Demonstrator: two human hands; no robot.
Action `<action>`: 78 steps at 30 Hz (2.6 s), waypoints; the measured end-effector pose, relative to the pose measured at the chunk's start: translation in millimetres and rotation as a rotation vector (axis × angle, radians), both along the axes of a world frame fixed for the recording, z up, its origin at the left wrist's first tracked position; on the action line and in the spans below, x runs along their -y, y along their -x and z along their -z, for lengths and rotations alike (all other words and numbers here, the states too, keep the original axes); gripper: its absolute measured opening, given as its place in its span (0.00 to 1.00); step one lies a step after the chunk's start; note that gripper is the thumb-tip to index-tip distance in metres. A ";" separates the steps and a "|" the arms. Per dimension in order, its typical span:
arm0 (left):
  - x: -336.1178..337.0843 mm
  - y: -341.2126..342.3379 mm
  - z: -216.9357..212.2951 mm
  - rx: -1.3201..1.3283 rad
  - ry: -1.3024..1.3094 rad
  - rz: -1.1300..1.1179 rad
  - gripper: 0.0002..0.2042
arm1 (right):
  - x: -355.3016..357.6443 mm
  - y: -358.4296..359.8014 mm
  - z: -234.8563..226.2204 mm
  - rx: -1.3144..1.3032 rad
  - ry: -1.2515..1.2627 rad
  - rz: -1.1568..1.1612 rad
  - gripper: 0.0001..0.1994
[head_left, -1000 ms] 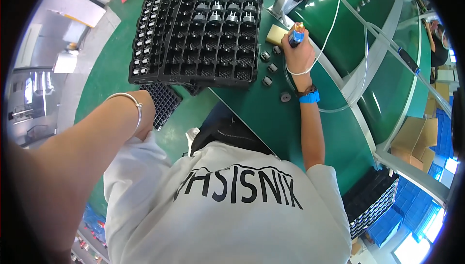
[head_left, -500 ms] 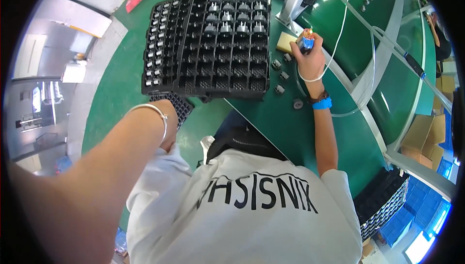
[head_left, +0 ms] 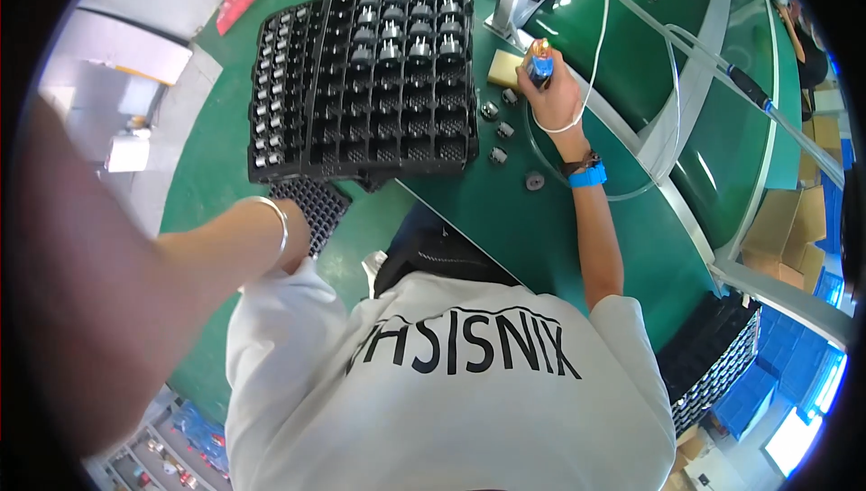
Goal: The person assembles small metal electronic components into a device using a handheld assembly tool.
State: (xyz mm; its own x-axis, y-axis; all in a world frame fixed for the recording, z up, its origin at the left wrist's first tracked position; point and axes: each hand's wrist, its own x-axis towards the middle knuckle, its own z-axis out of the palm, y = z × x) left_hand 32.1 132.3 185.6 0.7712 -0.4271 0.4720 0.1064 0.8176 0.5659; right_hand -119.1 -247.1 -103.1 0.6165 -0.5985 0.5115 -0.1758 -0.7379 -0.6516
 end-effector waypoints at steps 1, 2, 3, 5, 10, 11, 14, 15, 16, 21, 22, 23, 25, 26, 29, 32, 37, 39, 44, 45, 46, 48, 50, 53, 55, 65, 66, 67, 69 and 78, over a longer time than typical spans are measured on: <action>62.4 37.3 4.3 0.014 -0.005 0.014 0.16 | -0.1 2.6 -3.1 -0.046 -0.020 0.034 0.18; 102.3 59.7 5.2 0.040 0.018 0.059 0.16 | 1.9 16.9 -11.0 -0.019 0.002 0.083 0.18; 112.3 60.1 -3.4 0.064 0.017 0.075 0.16 | 3.2 20.3 -16.8 0.020 0.005 0.106 0.17; 126.1 73.8 29.1 0.045 -0.019 0.344 0.23 | -4.1 14.6 -20.7 0.000 0.039 0.126 0.15; 140.7 90.2 102.4 -0.041 -0.447 0.337 0.25 | 3.7 13.8 -2.7 0.013 0.026 0.100 0.15; 141.5 94.5 116.3 -0.006 -0.483 0.367 0.23 | 4.0 11.2 -3.4 -0.004 0.021 0.121 0.15; 141.0 109.3 144.3 -0.142 -0.520 0.524 0.19 | 9.6 8.4 -1.7 -0.053 0.010 0.157 0.14; 139.2 113.6 150.4 -0.227 -0.533 0.546 0.19 | 10.5 7.9 -0.8 -0.039 -0.013 0.116 0.14; 138.3 118.8 153.8 -0.313 -0.545 0.569 0.19 | 11.2 7.5 -1.0 -0.025 -0.035 0.077 0.13; 133.1 131.4 171.8 -0.298 -0.712 0.568 0.17 | 7.8 9.6 -10.3 -0.048 -0.056 0.092 0.13; 131.8 131.9 175.5 -0.266 -0.767 0.600 0.17 | 8.3 9.7 -10.8 -0.077 -0.112 0.090 0.13; 132.2 135.1 174.7 -0.289 -0.769 0.607 0.16 | 9.1 9.5 -11.4 -0.074 -0.111 0.092 0.13; 137.4 140.1 173.3 -0.279 -0.832 0.604 0.16 | 11.2 8.1 -11.1 0.021 0.056 0.119 0.14; 139.4 141.3 172.2 -0.272 -0.895 0.600 0.16 | 14.4 6.6 -11.0 0.025 0.062 0.122 0.14; 146.4 141.9 168.9 -0.290 -0.926 0.589 0.13 | 49.4 4.7 3.3 0.203 0.010 0.222 0.14; 144.1 135.6 168.0 -0.226 -0.962 0.574 0.11 | 109.7 12.3 15.4 0.178 0.034 0.340 0.12; 139.2 122.7 171.4 -0.221 -0.807 0.541 0.16 | 184.5 22.3 36.4 -0.001 0.308 0.533 0.14; 139.6 117.8 172.3 -0.207 -0.795 0.499 0.15 | 195.6 24.7 39.9 -0.053 0.375 0.552 0.15; 147.8 107.4 173.6 -0.074 -0.763 0.368 0.13 | 161.4 27.3 8.4 -0.073 0.637 0.527 0.15; 151.4 105.4 175.5 -0.021 -0.738 0.325 0.14 | 140.6 27.9 -4.0 0.072 0.197 0.355 0.13; 155.3 105.0 175.5 0.032 -0.718 0.285 0.14 | 121.6 29.0 -11.9 0.206 -0.245 0.177 0.12; 164.5 103.8 169.5 0.012 -0.680 0.256 0.15 | 73.6 31.4 -30.7 0.274 -0.763 -0.152 0.12; 170.3 99.3 169.7 0.027 -0.710 0.275 0.15 | 9.3 30.2 -72.8 0.442 -1.256 -0.484 0.19; 176.5 96.6 174.5 0.123 -0.599 0.243 0.14 | -37.3 34.6 -103.8 0.429 -1.555 -0.780 0.20; 179.1 96.3 174.6 0.184 -0.550 0.256 0.13 | -45.9 38.6 -110.4 0.369 -1.580 -0.769 0.21; 172.3 114.2 180.1 0.313 -0.602 0.112 0.16 | -61.5 54.2 -112.2 0.209 -1.448 -0.729 0.21; 172.3 117.4 181.2 0.293 -0.592 0.100 0.18 | -61.9 55.1 -113.5 0.218 -1.438 -0.744 0.21; 172.3 118.9 180.0 0.274 -0.582 0.085 0.19 | -60.9 54.8 -112.1 0.216 -1.438 -0.747 0.21; 177.5 113.6 165.9 0.298 -0.661 0.046 0.20 | -53.4 52.4 -100.2 0.257 -1.461 -0.781 0.21; 252.5 -60.3 160.1 1.239 -1.079 -0.563 0.08 | 16.8 27.7 -27.6 -0.024 -0.304 -0.180 0.18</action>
State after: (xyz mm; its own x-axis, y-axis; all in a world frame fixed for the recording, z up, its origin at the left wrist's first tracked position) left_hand 92.4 -120.3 25.5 0.3551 -0.7508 0.5569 -0.9187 -0.1700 0.3566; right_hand -146.8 -263.9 -75.6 0.7357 -0.6019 0.3107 -0.0782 -0.5311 -0.8437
